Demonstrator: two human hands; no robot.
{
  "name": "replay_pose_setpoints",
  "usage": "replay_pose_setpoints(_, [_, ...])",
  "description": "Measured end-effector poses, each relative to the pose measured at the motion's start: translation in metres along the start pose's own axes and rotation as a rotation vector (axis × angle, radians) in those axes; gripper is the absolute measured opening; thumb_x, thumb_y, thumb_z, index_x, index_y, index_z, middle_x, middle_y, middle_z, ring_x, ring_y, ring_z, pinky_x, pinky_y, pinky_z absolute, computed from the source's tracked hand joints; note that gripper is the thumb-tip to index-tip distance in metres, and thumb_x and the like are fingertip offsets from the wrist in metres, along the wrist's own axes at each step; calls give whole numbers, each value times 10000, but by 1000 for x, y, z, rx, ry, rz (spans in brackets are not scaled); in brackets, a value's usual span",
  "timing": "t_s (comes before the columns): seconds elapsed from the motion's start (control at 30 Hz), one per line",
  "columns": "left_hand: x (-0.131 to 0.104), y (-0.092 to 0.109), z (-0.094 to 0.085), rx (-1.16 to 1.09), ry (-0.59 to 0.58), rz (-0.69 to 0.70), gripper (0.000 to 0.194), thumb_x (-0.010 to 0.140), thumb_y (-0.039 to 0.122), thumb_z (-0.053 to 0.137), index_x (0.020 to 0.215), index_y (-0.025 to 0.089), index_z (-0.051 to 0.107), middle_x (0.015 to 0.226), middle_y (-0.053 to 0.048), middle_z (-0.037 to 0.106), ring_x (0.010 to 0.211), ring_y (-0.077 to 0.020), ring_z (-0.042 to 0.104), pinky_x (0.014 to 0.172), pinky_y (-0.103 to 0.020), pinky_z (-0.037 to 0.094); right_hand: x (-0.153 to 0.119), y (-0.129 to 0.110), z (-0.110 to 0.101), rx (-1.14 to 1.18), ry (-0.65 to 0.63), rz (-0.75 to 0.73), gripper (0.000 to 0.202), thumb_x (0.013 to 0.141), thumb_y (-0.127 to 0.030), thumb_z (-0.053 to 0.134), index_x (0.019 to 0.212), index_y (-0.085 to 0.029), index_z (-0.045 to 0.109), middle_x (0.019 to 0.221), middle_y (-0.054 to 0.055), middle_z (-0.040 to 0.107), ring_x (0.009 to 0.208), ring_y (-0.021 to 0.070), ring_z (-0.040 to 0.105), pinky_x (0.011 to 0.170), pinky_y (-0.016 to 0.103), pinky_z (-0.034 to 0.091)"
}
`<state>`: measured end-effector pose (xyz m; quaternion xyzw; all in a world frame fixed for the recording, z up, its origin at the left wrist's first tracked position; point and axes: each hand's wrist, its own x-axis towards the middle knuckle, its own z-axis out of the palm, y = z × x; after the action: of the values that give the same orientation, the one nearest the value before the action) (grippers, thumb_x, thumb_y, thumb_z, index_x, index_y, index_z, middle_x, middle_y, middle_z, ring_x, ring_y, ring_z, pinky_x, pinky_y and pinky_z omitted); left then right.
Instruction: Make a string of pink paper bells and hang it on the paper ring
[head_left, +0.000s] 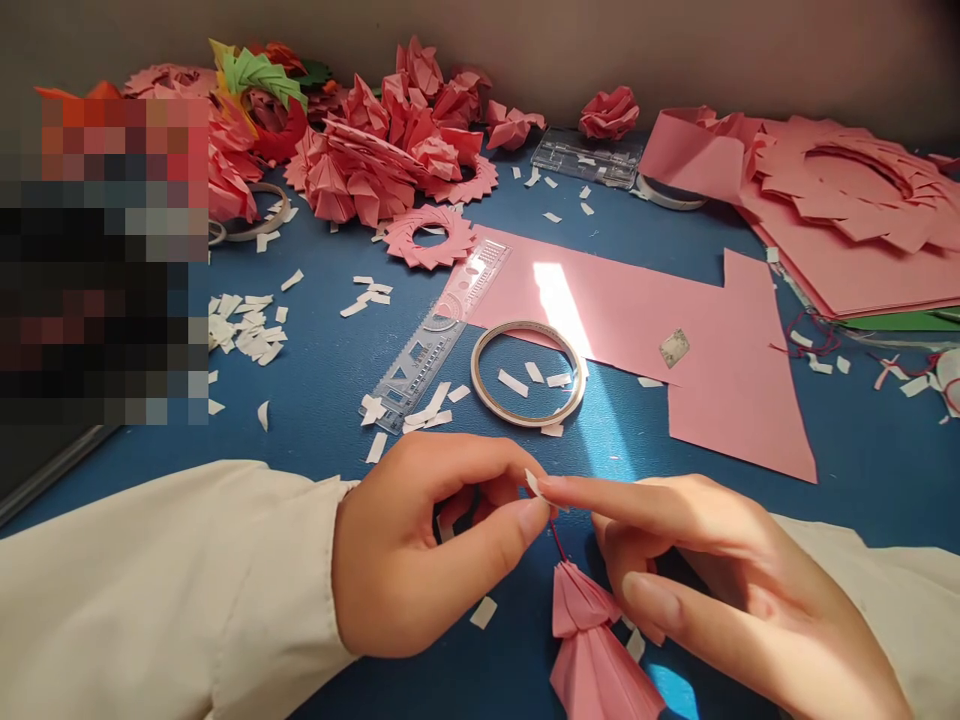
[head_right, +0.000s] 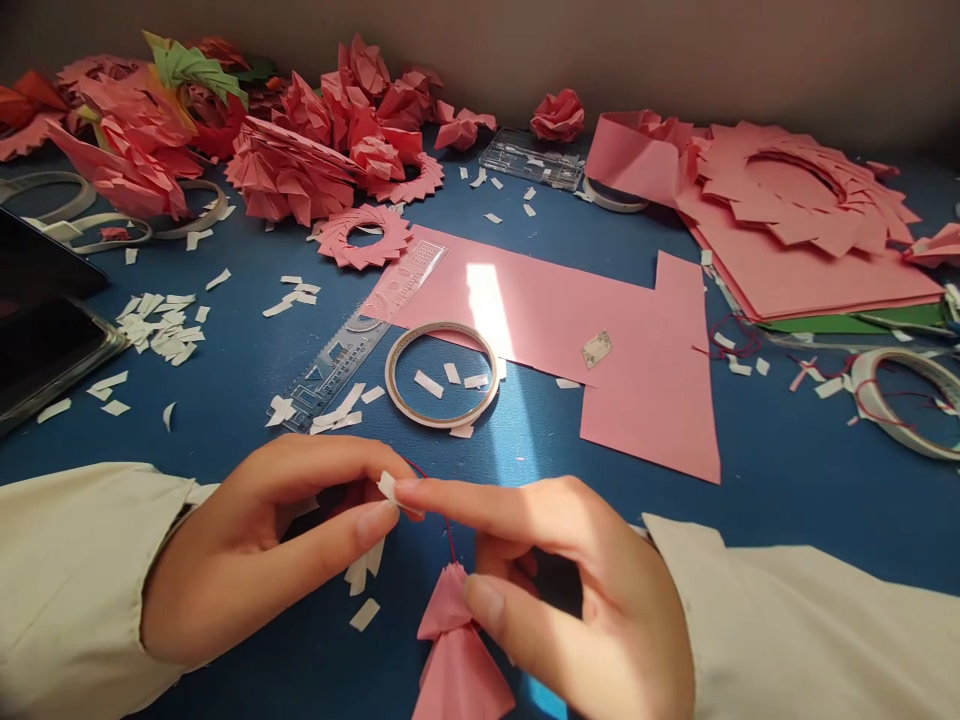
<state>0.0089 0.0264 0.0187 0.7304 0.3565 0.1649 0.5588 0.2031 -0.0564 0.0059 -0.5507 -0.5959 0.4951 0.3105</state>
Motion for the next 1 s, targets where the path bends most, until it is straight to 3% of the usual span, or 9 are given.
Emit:
replay_pose_setpoints(0.23, [1,-1,0,4,-9,-5,220,841,213,445,807,162,656,688,-15,630,611,-119,548,468,-183,368,2,4,-4,-14,-37,-65,365,857,-330,524,1217,-389,533,627,-39,572,494,101,545,448,205,465])
replay_pose_setpoints(0.5, [1,-1,0,-83,-44,-92,220,841,225,436,737,150,615,559,21,530,488,-89,463,430,-183,327,-1,7,-4,-44,-88,-37,402,861,-369,501,1263,-378,494,560,-33,535,575,136,581,474,218,466])
replay_pose_setpoints(0.67, [2,1,0,-69,-8,-49,216,820,182,428,673,143,581,498,47,462,448,-62,409,413,-161,303,-1,1,2,-19,59,-33,348,876,-453,470,1208,-380,545,521,-36,518,511,121,543,499,222,474])
replay_pose_setpoints(0.77, [1,3,0,-27,26,-50,216,812,162,418,659,140,569,497,50,439,446,-58,387,414,-164,298,0,0,1,-61,15,-121,376,891,-425,460,1262,-369,491,583,-30,574,544,124,561,497,219,481])
replay_pose_setpoints(0.9, [2,1,-5,256,78,38,271,825,159,378,570,157,470,484,48,368,442,-65,337,433,-199,273,1,4,-2,-96,56,-223,420,919,-370,421,1336,-320,400,662,-8,588,565,123,553,506,230,475])
replay_pose_setpoints(1.0, [4,-4,-12,706,133,148,325,814,166,369,490,172,357,452,33,334,422,-89,311,445,-254,223,4,8,-2,-245,145,-383,461,918,-264,405,1373,-307,339,741,22,604,678,167,569,631,306,484])
